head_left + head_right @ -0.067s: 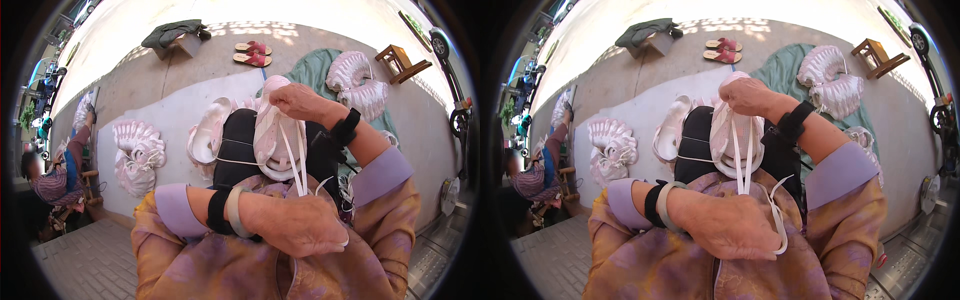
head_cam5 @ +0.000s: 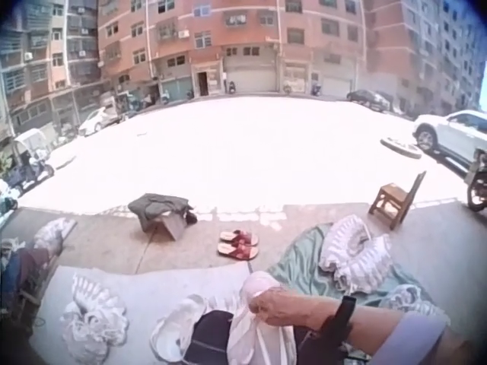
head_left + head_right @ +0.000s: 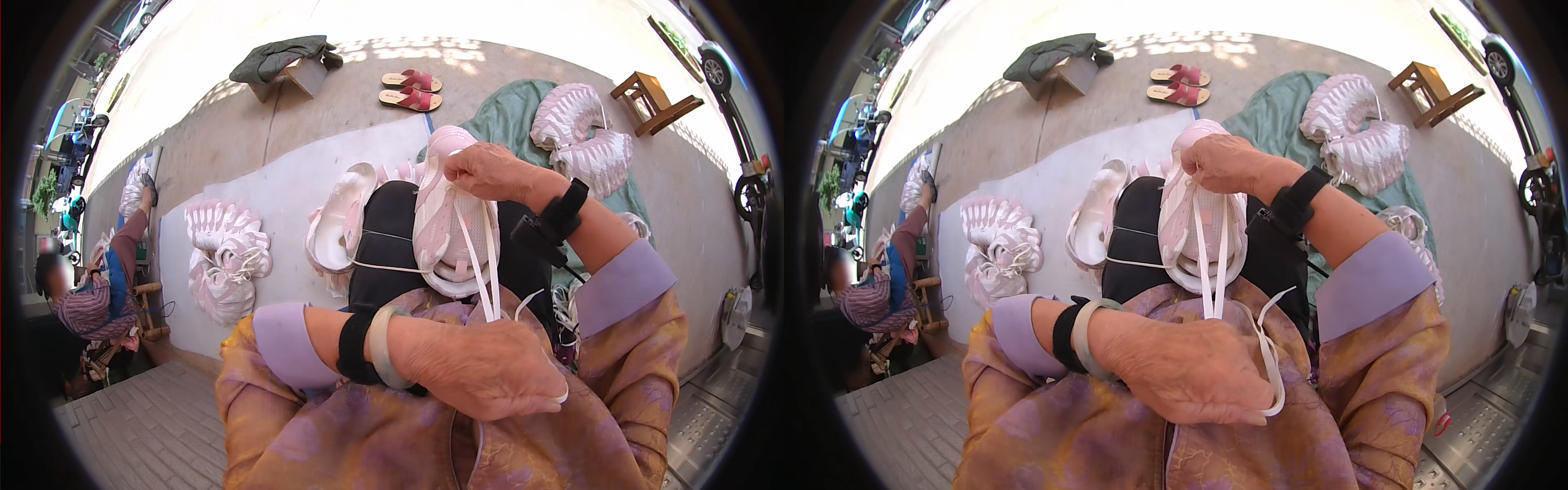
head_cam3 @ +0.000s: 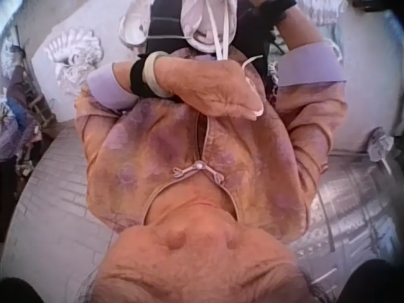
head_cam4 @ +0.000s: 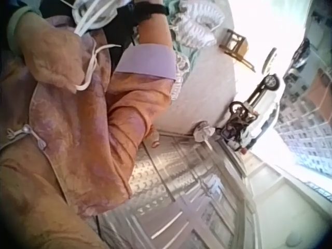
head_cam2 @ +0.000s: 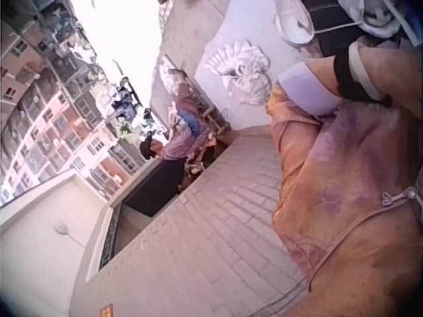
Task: Insert and tie laces on a new shoe.
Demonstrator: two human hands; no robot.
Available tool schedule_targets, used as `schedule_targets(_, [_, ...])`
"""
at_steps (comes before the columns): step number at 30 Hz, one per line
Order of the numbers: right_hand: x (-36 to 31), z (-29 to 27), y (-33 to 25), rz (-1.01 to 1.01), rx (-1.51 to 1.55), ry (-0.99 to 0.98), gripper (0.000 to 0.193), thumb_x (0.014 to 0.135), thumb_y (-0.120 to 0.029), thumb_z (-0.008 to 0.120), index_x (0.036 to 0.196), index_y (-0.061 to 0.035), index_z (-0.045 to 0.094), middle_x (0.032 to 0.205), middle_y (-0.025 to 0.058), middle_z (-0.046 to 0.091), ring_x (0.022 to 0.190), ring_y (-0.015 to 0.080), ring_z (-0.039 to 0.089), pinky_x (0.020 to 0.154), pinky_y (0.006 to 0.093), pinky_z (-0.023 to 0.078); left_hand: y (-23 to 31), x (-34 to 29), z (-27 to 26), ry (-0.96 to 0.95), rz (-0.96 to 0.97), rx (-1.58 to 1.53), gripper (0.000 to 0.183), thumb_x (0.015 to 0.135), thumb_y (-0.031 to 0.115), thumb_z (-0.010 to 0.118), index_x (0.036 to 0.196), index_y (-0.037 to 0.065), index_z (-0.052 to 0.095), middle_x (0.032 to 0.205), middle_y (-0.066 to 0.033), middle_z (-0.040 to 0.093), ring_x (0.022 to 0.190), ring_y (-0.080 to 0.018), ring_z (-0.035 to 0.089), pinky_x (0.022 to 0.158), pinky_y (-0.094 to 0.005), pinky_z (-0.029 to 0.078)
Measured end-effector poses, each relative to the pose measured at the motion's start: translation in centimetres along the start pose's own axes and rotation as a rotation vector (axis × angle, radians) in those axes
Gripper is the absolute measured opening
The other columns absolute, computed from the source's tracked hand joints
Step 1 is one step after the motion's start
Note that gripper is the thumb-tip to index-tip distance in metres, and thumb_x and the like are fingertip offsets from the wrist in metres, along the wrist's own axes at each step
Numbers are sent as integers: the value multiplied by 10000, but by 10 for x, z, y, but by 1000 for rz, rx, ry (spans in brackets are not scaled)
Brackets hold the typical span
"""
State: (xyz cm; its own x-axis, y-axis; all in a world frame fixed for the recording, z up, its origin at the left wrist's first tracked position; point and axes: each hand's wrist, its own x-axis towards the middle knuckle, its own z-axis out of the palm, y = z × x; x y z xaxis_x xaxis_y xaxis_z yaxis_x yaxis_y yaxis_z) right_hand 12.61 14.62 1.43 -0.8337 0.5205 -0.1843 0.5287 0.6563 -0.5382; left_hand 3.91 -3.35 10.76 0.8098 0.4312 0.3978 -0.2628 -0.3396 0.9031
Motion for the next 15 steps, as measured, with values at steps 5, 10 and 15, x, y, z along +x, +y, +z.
schedule_targets(5, [-6, 7, 1, -36, 67, 29, 89, 765, -144, 590, 800, -64, 574, 713, 124, 596, 739, 303, 602, 650, 389, 436, -2, -1, -4, -82, -25, 7, 219, 925, 223, 471, 807, 40, 454, 659, -165, 487, 638, -382, 512, 538, -442, 388])
schedule_targets(10, [-8, 14, -3, -33, 21, 115, 103, 754, -150, 587, 787, -55, 565, 738, 122, 605, 748, 303, 605, 657, 406, 441, 0, -1, -8, -107, -38, -19, 202, 919, 214, 483, 819, 38, 467, 654, -161, 495, 635, -381, 510, 533, -446, 380])
schedule_targets(15, [-12, 14, -21, 3, -279, 70, 118, 749, -163, 558, 756, -50, 592, 793, 152, 619, 719, 348, 613, 633, 433, 472, 2, -4, -13, -108, -27, 5, 190, 911, 207, 498, 829, 37, 476, 650, -161, 495, 631, -375, 512, 531, -441, 381])
